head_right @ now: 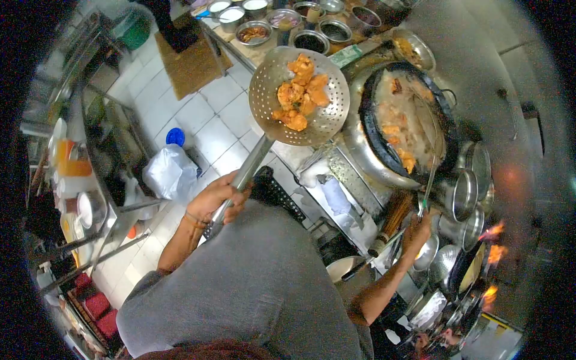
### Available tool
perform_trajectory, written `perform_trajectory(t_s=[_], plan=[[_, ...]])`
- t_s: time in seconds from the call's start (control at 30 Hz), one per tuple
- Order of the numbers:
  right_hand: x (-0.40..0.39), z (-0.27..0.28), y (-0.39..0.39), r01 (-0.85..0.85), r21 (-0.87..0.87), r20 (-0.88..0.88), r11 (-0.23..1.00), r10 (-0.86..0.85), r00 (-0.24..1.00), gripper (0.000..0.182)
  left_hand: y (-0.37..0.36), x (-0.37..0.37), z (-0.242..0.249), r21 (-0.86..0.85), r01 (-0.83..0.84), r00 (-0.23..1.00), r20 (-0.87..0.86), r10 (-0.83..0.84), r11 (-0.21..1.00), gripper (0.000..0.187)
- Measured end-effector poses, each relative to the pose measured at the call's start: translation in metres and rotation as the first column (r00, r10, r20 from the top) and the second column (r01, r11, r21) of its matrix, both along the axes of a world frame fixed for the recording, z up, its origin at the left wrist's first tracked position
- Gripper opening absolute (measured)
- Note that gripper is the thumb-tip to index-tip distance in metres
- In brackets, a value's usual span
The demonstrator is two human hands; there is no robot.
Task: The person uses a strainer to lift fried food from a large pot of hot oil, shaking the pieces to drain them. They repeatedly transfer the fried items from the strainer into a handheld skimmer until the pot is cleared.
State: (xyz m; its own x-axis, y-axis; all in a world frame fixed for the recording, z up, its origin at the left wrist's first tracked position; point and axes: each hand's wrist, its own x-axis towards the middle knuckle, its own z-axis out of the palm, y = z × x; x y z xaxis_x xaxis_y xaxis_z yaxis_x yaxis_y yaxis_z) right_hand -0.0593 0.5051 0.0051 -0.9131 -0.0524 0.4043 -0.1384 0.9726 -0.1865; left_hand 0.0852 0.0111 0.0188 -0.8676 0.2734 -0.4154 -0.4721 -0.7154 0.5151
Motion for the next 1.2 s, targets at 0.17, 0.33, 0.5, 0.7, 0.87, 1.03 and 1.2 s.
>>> perform_trajectory(t_s=[0.17,0.33,0.5,0.7,0.87,1.03,1.2], plan=[[0.002,0.011,0.030,0.256,-0.153,0.188,0.955,-0.226,0.956,0.039,0.003,-0.050,-0.074,0.013,0.094,0.995,0.040,-0.094,0.995,0.029],[-0.009,0.045,0.048,0.138,-0.248,0.202,0.959,-0.088,0.975,0.033,0.007,-0.085,-0.111,-0.009,0.167,0.985,0.044,-0.167,0.986,0.021],[-0.030,0.059,0.077,0.161,-0.207,0.157,0.965,-0.130,0.979,0.037,-0.006,-0.098,-0.136,-0.090,0.224,0.972,0.097,-0.215,0.970,0.020],[-0.085,-0.015,0.201,-0.007,-0.426,0.223,0.905,0.112,0.968,0.028,0.001,-0.082,-0.132,-0.046,0.051,0.979,0.202,-0.040,0.998,0.029],[-0.091,0.057,0.105,0.223,-0.647,0.599,0.729,0.305,0.741,0.018,-0.018,-0.056,-0.148,-0.072,-0.019,0.972,0.231,0.036,0.997,0.031],[-0.091,0.072,0.110,0.512,-0.636,0.741,0.577,0.274,0.613,0.016,-0.040,-0.004,-0.141,-0.183,-0.190,0.923,0.302,0.239,0.964,0.027],[-0.120,0.035,0.151,0.319,-0.594,0.753,0.739,0.369,0.545,0.015,-0.064,0.031,-0.155,-0.112,-0.340,0.893,0.272,0.358,0.934,0.025]])
